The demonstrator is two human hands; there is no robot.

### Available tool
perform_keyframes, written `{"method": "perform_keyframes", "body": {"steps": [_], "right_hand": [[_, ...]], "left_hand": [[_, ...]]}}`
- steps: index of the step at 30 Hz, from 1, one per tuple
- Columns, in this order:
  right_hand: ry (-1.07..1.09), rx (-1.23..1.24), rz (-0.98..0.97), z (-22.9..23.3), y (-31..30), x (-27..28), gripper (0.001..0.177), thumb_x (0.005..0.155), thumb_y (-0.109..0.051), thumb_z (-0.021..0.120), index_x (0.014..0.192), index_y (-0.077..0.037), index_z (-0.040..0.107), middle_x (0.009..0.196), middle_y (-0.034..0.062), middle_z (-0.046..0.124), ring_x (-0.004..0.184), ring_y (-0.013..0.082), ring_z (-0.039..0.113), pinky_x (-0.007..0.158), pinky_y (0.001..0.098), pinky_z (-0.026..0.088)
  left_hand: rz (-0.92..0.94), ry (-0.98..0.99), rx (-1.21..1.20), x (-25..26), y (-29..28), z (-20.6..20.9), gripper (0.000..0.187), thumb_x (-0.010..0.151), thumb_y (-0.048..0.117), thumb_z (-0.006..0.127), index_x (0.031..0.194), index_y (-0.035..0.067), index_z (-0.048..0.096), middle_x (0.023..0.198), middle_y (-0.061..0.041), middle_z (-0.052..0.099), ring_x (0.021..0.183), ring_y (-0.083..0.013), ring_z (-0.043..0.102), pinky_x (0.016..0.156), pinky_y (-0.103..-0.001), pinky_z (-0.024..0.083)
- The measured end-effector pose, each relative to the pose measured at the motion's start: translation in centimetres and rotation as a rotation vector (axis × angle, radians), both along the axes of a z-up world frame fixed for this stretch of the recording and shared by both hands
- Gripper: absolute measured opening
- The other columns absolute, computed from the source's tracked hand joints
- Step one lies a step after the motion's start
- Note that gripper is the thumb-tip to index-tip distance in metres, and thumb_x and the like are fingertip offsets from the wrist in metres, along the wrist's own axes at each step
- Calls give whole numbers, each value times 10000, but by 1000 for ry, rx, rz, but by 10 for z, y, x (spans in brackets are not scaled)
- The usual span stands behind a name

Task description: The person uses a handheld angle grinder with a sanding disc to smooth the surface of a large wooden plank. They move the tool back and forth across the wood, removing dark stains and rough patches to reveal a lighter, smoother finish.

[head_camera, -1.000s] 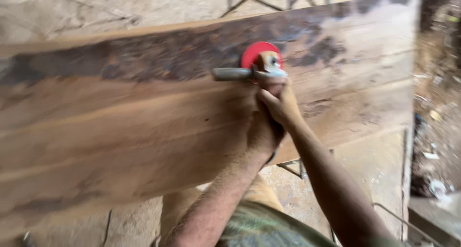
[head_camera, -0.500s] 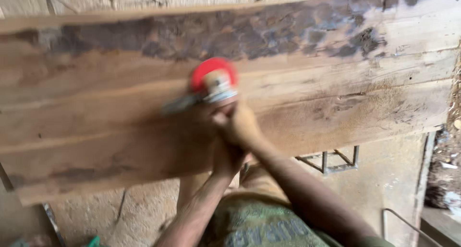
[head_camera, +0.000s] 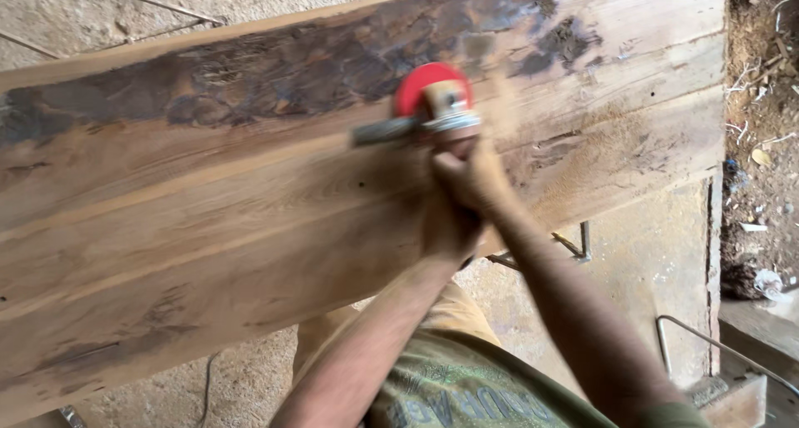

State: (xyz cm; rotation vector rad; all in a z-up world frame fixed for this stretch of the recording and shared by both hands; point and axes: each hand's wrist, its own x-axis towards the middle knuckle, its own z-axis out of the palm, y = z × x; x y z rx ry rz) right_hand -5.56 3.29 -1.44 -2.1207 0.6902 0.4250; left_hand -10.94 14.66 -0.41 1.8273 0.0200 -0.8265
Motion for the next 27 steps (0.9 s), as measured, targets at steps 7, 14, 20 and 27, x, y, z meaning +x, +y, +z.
{"method": "perform_keyframes", "body": {"steps": [7, 14, 20, 27], "right_hand": [[-226, 127, -178, -11, -93, -42, 289, 842, -175, 680, 1080, -12, 700, 946, 90, 695, 849, 179, 656, 746, 336, 557], [-239, 179, -223, -11, -27, -65, 273, 875, -166, 696, 1111, -30, 690, 985, 66, 703, 869, 141, 669, 763, 297, 563], [-415, 67, 32, -7, 111, -110, 687, 828, -261, 810, 1313, 89, 473, 1108, 190, 666, 988, 268, 676, 829, 400, 543], [-20, 70, 431, 6, 316, -127, 629, 823, -438, 790, 1203, 6, 557, 944, 210, 760, 892, 373, 757, 799, 455, 603]], "left_hand": [[-285, -4, 82, 12, -78, 6, 882, 920, 388, 602, 1595, 42, 151, 1083, -211, 681, 863, -332, 691, 740, -498, 592], [-369, -259, 236, -10, -19, 10, 760, 950, 367, 591, 1523, 26, 226, 1042, -189, 655, 743, -273, 651, 667, -472, 593], [-35, 210, 76, -65, 118, 32, 606, 1005, 355, 540, 1483, 66, 304, 1121, -137, 620, 781, -215, 612, 676, -457, 579], [458, 91, 21, -136, 278, 26, 658, 1008, 334, 574, 1510, 60, 250, 1196, -178, 595, 887, -261, 620, 746, -466, 572]]}}
